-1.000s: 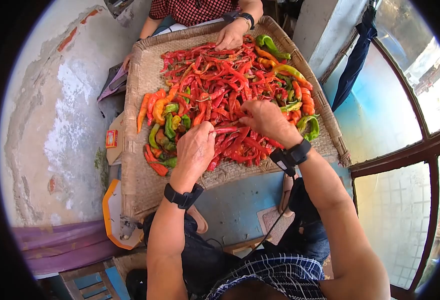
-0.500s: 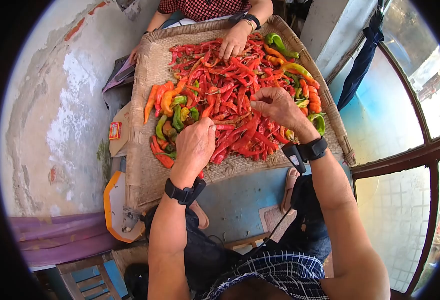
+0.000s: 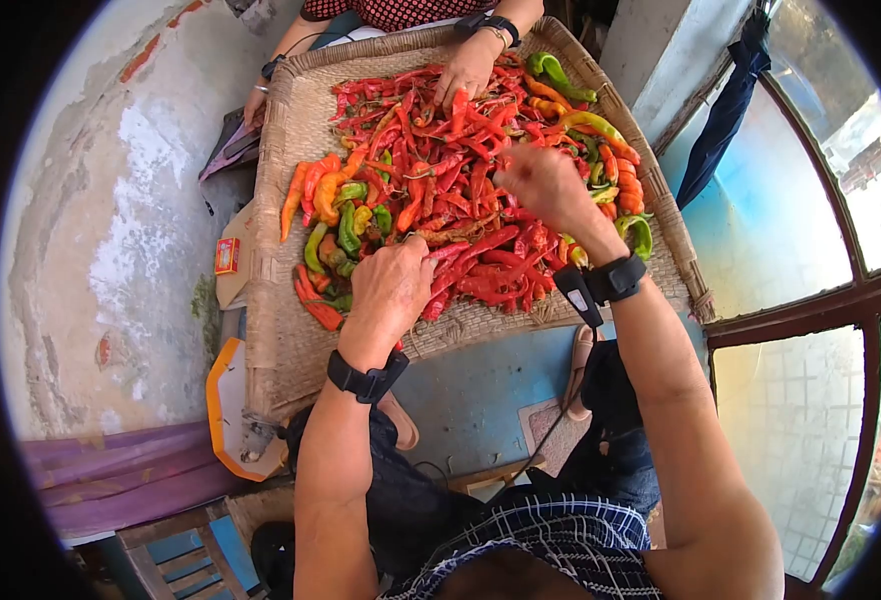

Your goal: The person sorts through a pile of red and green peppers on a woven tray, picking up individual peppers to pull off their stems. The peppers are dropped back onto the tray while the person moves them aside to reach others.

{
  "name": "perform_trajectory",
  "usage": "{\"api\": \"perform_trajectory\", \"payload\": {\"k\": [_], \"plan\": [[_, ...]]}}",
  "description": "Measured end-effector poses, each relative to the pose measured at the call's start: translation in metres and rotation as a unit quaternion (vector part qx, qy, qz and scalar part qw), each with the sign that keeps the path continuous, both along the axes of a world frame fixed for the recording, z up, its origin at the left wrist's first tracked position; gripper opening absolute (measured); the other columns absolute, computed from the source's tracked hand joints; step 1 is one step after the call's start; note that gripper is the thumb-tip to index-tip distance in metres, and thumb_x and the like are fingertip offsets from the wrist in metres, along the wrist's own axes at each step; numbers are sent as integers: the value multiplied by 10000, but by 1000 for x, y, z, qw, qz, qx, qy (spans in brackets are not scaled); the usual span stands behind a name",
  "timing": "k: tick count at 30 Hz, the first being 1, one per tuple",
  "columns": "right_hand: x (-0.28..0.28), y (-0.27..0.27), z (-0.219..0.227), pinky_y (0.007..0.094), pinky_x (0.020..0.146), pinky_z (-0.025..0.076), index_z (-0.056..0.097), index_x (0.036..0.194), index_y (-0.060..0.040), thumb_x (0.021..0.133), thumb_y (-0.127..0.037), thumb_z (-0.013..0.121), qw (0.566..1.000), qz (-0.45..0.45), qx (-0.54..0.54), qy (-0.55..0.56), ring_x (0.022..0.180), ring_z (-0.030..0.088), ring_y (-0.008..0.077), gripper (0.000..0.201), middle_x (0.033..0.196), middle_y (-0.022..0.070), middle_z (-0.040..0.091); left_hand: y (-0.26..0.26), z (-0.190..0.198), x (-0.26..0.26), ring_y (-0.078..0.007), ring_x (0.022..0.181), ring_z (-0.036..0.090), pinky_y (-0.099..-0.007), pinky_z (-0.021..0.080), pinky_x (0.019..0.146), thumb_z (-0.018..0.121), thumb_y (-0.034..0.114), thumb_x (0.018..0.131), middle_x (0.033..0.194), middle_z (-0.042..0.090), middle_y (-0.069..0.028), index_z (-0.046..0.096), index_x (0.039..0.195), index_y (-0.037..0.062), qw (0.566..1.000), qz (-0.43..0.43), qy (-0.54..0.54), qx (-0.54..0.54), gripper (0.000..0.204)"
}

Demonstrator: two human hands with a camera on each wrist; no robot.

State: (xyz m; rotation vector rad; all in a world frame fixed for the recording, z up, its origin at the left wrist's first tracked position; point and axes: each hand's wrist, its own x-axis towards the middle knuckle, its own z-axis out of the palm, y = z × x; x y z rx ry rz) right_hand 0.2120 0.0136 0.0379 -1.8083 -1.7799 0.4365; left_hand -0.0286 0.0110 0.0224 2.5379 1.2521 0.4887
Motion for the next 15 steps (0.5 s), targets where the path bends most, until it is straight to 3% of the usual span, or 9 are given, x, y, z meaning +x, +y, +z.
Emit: {"api": "perform_trajectory", "payload": {"k": [1,3,4,6,7,10,14,15], "plan": [[-1,-1,-10,315,730,528,612,1195,-46,837,-186,686,1000,0,0,-2,784,663,205,392,900,161,673,1,0,1,-395,697,623,-474,481,607,607,158,868,706,628,-201,579,850,31,1000,-4,-19,2,132],[-7,-6,-35,364,751,526,652,1103,-92,777,-117,672,967,247,43,-47,820,655,283,327,934,159,646,3,0,2,-393,700,624,-476,480,607,599,165,874,708,630,-200,579,850,34,1000,-6,-18,15,135],[-10,-11,-39,364,751,526,652,1103,-92,777,-117,672,967,247,42,-46,820,655,283,327,934,159,646,2,-1,1,-392,703,626,-479,480,608,592,172,881,711,631,-199,579,851,37,999,-8,-16,27,139],[-21,-19,-46,418,724,522,655,990,-80,760,-89,650,966,184,19,-179,806,629,341,230,934,141,614,0,0,0,-392,706,626,-479,479,608,581,178,887,713,632,-199,580,851,40,1000,-3,-13,21,143],[-25,-22,-42,429,703,516,635,920,-62,776,-83,632,968,166,11,-189,813,618,342,146,920,126,576,1,1,0,-392,708,625,-479,478,609,570,184,894,715,633,-200,580,851,43,1000,3,-12,20,148],[-30,-21,-42,430,656,529,647,847,-52,753,-72,615,962,178,73,-193,788,639,343,101,866,153,601,3,1,-4,-392,719,624,-479,477,615,546,187,906,723,635,-197,579,865,48,1000,8,-6,11,149],[-28,-22,-35,406,689,512,601,867,-30,773,-73,635,966,166,55,-189,813,612,332,109,883,120,581,5,2,-9,-397,720,621,-480,475,614,540,179,910,721,632,-197,574,887,51,1000,16,-12,18,135],[-24,-20,-32,404,683,507,597,865,-28,770,-62,636,970,180,98,-130,798,609,330,108,873,120,588,7,2,-11,-397,722,622,-480,475,614,540,181,911,721,631,-196,571,896,53,999,24,-19,20,132]]}}
